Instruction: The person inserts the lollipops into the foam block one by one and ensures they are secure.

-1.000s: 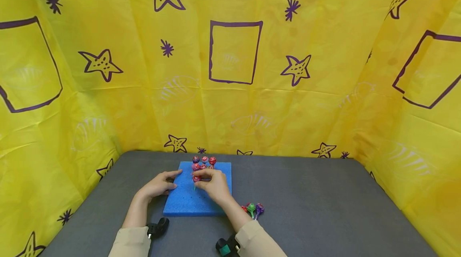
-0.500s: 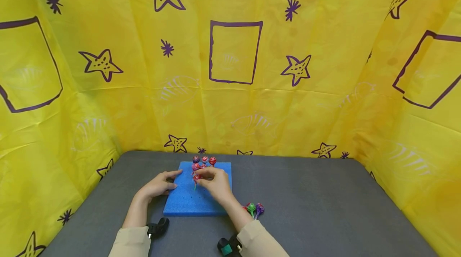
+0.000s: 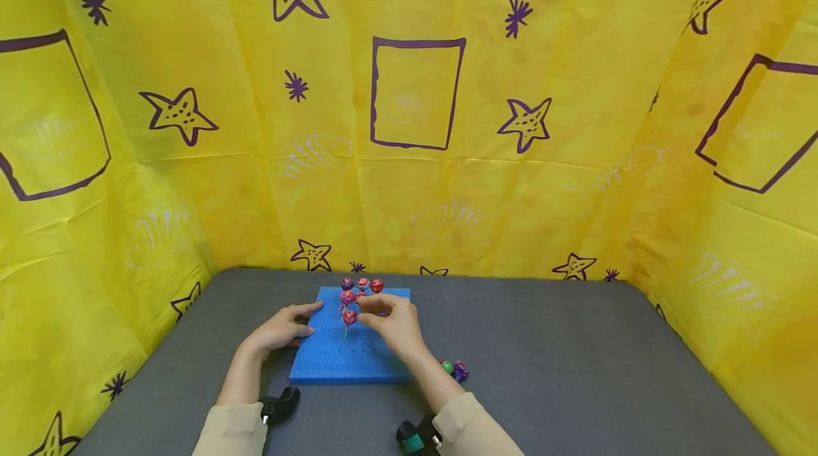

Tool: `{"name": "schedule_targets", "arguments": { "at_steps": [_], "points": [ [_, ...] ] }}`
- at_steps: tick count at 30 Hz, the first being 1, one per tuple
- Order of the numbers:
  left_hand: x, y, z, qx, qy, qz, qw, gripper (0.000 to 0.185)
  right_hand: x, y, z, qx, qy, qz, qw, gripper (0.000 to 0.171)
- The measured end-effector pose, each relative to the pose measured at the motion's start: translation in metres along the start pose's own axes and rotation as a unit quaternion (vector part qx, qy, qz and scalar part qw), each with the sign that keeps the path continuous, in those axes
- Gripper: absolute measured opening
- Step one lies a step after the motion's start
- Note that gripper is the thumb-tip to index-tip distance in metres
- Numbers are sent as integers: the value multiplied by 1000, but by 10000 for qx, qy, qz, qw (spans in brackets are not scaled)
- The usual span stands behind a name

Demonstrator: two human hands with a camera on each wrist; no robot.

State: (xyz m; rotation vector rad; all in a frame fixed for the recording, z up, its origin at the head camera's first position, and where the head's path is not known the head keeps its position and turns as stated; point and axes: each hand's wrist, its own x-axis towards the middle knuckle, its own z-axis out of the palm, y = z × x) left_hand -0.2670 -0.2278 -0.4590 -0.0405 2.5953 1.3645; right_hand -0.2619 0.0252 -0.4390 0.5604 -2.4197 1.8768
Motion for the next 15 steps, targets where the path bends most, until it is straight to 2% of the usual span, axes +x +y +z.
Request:
{"name": "schedule_targets", "arguments": {
  "at_steps": [8, 15],
  "points": [
    [1, -1, 0, 1, 17, 43, 10000, 56, 1, 2, -19, -119, 223, -94, 9996, 23],
    [1, -1, 0, -1, 27, 41, 10000, 56, -2, 1, -36, -166, 408, 121, 9990, 25]
  ]
}}
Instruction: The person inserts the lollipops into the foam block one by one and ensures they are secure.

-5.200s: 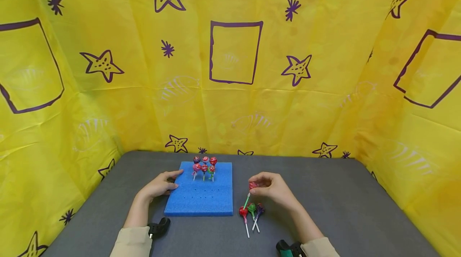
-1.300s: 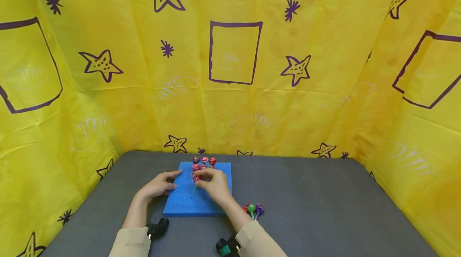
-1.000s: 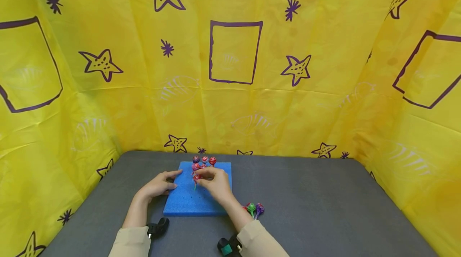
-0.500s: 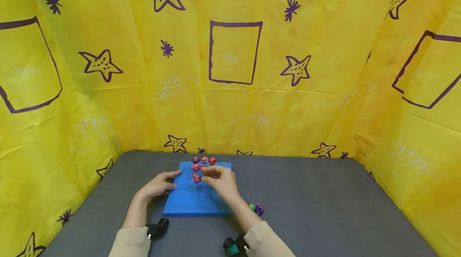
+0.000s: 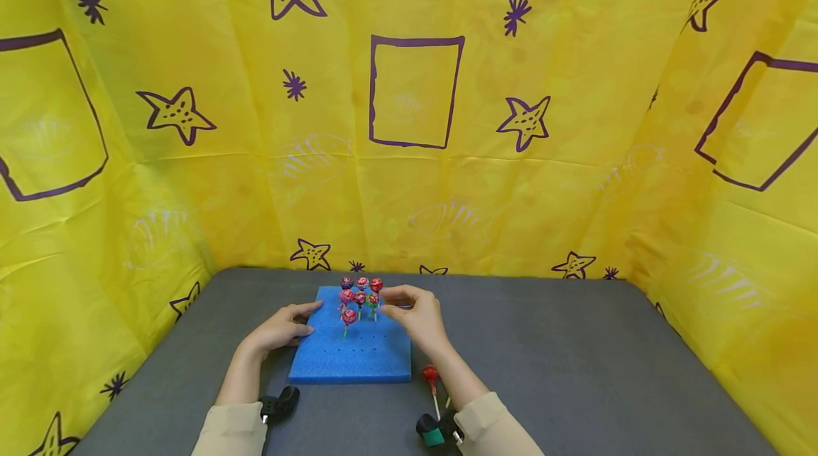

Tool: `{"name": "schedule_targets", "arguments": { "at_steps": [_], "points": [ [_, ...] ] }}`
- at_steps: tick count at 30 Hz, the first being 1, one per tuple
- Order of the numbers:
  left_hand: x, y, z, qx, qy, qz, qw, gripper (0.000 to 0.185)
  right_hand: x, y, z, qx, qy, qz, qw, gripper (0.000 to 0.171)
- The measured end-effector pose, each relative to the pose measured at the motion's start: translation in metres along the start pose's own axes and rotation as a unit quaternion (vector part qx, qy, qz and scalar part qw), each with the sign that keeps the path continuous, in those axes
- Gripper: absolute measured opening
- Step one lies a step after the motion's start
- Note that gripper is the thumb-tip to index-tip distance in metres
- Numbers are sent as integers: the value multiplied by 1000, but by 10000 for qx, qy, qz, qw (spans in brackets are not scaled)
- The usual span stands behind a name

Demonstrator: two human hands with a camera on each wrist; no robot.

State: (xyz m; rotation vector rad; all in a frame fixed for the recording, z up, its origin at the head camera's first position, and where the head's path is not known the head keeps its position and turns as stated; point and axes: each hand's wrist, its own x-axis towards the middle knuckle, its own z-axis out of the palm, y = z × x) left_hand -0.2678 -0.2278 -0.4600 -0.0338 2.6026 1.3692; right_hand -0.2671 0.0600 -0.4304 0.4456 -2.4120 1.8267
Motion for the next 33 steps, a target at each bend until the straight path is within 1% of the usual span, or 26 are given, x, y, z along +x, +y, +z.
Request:
{"name": "schedule_targets", "arguments": {
  "at_steps": [8, 15, 23, 27, 33],
  "points": [
    [0, 2, 0, 22, -8, -46, 10000, 56, -4, 8, -25, 34, -6, 82, 10000, 30],
    [1, 3, -1, -12, -15, 2, 10000, 56, -9, 16, -47, -126, -14, 193, 9997, 28],
    [0, 2, 0, 49, 0, -71, 10000, 56, -21, 28, -69, -344, 16, 420, 9985, 28],
    [0, 1, 1, 29, 7, -83, 10000, 56, -24, 36, -81, -468, -135, 421, 9979, 29],
    [-1, 1, 1, 27, 9, -79, 10000, 56, -29, 48, -98, -398, -498, 540, 9965, 34]
  ]
}}
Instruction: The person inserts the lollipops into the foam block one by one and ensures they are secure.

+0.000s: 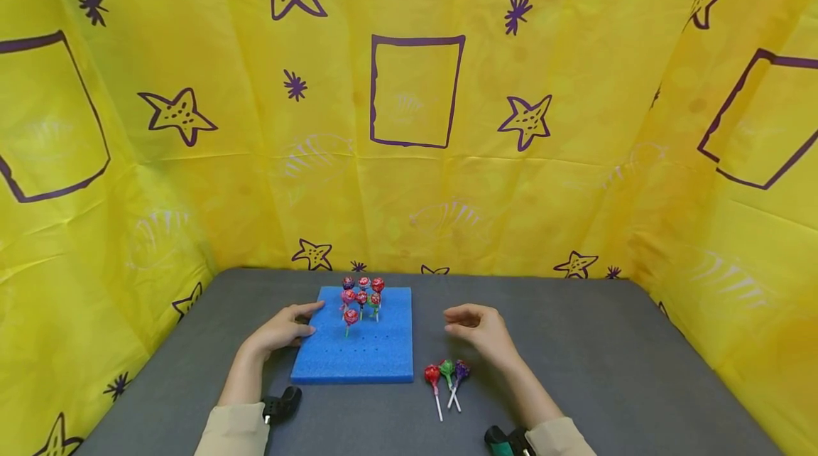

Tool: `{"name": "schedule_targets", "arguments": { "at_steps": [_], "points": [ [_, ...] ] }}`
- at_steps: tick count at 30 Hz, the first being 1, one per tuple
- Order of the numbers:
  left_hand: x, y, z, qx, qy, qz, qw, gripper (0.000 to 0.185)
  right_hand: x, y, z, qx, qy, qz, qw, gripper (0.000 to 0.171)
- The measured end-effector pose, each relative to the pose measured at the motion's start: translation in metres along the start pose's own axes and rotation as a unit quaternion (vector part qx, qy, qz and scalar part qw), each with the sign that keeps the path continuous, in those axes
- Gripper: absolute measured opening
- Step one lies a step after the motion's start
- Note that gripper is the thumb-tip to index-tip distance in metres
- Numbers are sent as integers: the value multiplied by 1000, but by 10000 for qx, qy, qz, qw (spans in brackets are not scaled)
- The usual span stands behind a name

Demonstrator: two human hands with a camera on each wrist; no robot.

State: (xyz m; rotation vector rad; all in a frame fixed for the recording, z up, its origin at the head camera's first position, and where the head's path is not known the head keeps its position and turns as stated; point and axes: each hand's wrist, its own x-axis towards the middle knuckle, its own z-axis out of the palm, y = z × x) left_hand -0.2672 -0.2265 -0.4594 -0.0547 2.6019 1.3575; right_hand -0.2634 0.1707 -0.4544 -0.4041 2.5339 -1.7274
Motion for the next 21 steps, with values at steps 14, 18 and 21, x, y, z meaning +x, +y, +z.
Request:
{"name": "schedule_targets", "arguments": {
  "at_steps": [14, 18, 21],
  "points": [
    [-1, 1, 1, 24, -6, -98, 9999, 56, -6, 23, -26, 45, -1242, -367, 9916, 41],
    [-1, 1, 1, 21, 6, -83, 10000, 56, -7, 29, -32, 196, -1706, -368, 9845, 44],
    [-2, 1, 0, -1, 6, -64, 10000, 56, -8, 33, -36, 187, -1919, -352, 9806, 43]
  ]
}}
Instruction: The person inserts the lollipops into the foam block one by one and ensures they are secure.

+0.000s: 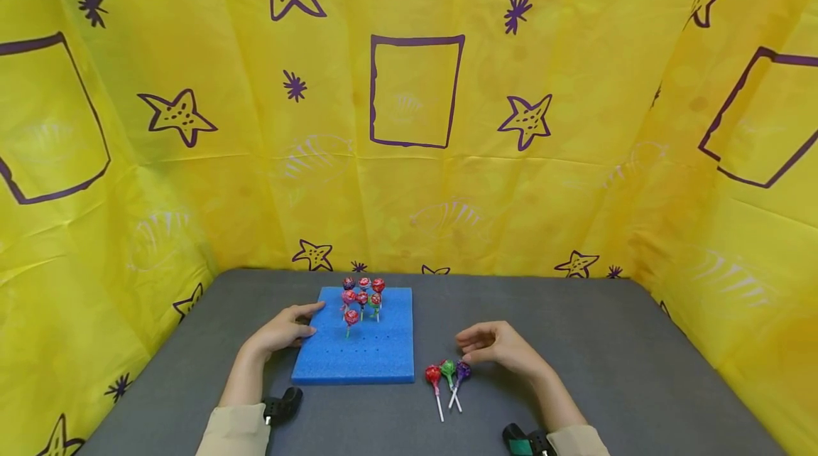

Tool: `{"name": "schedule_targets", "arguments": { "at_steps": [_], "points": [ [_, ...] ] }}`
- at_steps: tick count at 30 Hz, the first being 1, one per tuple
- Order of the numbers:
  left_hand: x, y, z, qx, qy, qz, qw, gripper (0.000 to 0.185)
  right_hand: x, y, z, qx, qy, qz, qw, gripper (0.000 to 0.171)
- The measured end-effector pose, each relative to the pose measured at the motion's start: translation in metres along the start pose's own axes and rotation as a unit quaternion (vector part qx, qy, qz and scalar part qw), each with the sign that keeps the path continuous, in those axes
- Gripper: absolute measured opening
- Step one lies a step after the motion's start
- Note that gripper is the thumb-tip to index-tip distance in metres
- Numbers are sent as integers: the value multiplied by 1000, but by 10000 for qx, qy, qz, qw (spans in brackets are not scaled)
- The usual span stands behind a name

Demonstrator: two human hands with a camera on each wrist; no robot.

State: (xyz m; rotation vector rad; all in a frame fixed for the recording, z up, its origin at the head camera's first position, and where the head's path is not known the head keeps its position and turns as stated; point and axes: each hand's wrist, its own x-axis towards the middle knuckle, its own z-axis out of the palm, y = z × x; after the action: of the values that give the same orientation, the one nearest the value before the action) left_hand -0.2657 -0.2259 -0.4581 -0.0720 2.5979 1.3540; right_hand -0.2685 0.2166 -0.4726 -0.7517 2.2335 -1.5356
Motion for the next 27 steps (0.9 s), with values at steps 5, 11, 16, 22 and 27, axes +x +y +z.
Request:
{"name": "schedule_targets", "arguments": {
  "at_steps": [5, 11, 16, 22, 27],
  "points": [
    [0, -1, 0, -7, 10, 18, 10000, 56, -4, 5, -3, -1, -240, 31, 9997, 41],
    [1, -2, 0, -7, 14, 26, 10000, 56, -6, 9, -3, 118, -457, -38, 9989, 41],
    [2, -2, 0, -18, 3, 26, 10000, 56, -6, 9, -2, 144, -595, -89, 9981, 43],
    [2, -2, 0, -22, -22, 27, 10000, 56, -6, 8, -2, -24, -716, -156, 9973, 42],
    [2, -2, 0, -25, -23, 42, 10000, 56, -7, 5, -1, -150, -808, -191, 9964, 42]
  ]
}}
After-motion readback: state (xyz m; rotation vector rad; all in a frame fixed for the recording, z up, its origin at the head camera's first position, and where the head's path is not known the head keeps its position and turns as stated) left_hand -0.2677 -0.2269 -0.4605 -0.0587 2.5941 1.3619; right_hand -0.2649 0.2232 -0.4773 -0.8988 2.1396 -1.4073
